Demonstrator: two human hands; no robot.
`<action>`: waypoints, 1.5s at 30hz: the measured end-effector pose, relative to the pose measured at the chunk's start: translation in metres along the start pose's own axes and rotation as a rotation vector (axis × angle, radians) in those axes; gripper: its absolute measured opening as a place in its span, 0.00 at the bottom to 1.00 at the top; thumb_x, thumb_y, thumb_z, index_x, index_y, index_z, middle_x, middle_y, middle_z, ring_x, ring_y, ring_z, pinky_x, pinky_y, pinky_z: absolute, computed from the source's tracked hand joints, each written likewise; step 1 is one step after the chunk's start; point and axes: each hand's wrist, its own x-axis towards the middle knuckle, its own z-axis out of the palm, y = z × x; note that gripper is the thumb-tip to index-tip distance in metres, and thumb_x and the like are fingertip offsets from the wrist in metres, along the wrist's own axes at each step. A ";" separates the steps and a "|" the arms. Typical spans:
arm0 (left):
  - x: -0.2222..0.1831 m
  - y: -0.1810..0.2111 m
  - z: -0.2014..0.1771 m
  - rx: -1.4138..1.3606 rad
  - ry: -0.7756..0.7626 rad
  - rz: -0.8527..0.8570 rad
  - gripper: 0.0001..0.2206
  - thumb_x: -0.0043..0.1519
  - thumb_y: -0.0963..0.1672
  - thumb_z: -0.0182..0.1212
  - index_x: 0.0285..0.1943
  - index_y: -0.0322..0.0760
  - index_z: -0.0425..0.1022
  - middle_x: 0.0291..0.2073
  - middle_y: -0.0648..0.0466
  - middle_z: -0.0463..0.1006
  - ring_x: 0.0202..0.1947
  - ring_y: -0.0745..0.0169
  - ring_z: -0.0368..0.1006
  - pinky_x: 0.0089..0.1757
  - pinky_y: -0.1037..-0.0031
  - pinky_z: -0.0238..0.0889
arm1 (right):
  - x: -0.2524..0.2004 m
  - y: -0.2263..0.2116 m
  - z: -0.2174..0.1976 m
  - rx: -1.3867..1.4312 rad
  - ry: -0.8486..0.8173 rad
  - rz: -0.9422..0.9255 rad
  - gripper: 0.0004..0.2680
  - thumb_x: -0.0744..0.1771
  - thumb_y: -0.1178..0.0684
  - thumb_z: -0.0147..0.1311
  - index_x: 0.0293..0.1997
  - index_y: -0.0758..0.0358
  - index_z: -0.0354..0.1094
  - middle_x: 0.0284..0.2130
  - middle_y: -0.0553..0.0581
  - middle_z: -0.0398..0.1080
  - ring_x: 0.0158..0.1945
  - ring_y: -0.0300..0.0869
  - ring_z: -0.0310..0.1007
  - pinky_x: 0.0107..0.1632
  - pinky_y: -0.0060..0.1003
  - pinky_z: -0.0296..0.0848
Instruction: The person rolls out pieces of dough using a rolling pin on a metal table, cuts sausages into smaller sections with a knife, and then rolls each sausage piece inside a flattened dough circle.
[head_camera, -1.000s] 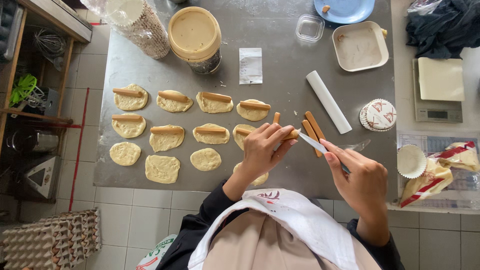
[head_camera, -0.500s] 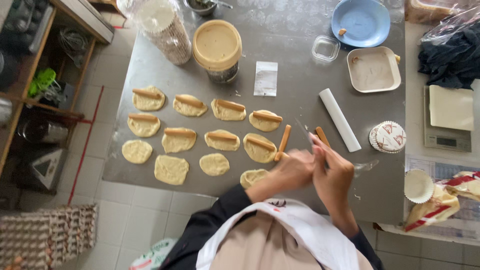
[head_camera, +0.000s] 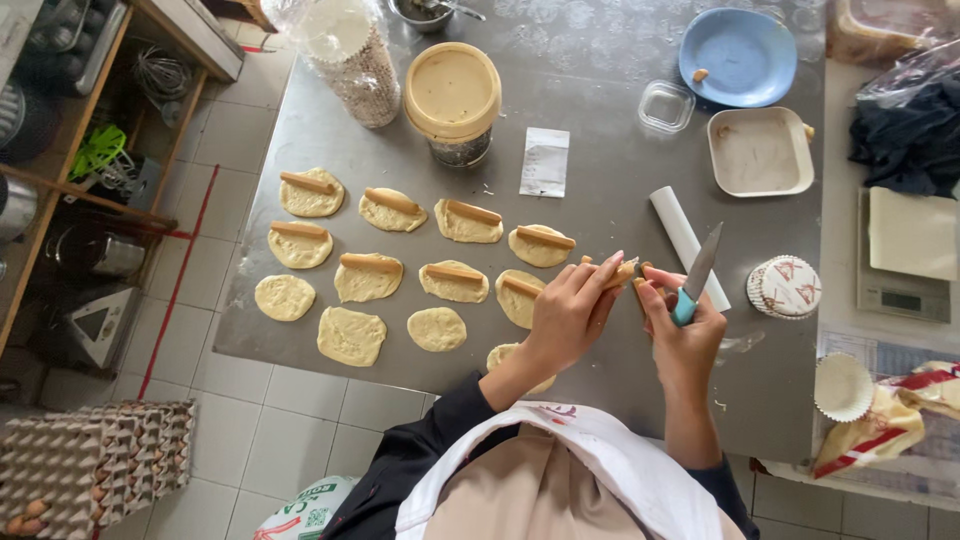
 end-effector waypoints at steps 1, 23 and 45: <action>0.002 0.004 -0.002 -0.001 -0.001 0.005 0.21 0.66 0.40 0.62 0.69 0.33 0.69 0.41 0.49 0.76 0.40 0.50 0.73 0.43 0.62 0.69 | -0.001 -0.004 0.002 0.033 0.004 -0.026 0.08 0.67 0.56 0.63 0.49 0.67 0.76 0.26 0.48 0.71 0.23 0.28 0.64 0.24 0.23 0.60; -0.011 0.001 -0.013 0.155 0.003 0.071 0.22 0.66 0.41 0.65 0.71 0.38 0.71 0.39 0.52 0.68 0.39 0.57 0.69 0.38 0.68 0.67 | -0.005 0.024 0.028 0.073 0.011 -0.442 0.06 0.70 0.58 0.62 0.44 0.70 0.70 0.45 0.55 0.70 0.42 0.32 0.69 0.41 0.25 0.70; -0.008 -0.012 -0.020 -0.079 -0.205 -0.078 0.17 0.67 0.44 0.66 0.66 0.47 0.76 0.31 0.54 0.73 0.28 0.61 0.72 0.32 0.70 0.65 | -0.018 0.041 -0.001 0.038 -0.213 -0.303 0.04 0.68 0.58 0.60 0.40 0.67 0.70 0.39 0.52 0.68 0.33 0.29 0.61 0.33 0.24 0.62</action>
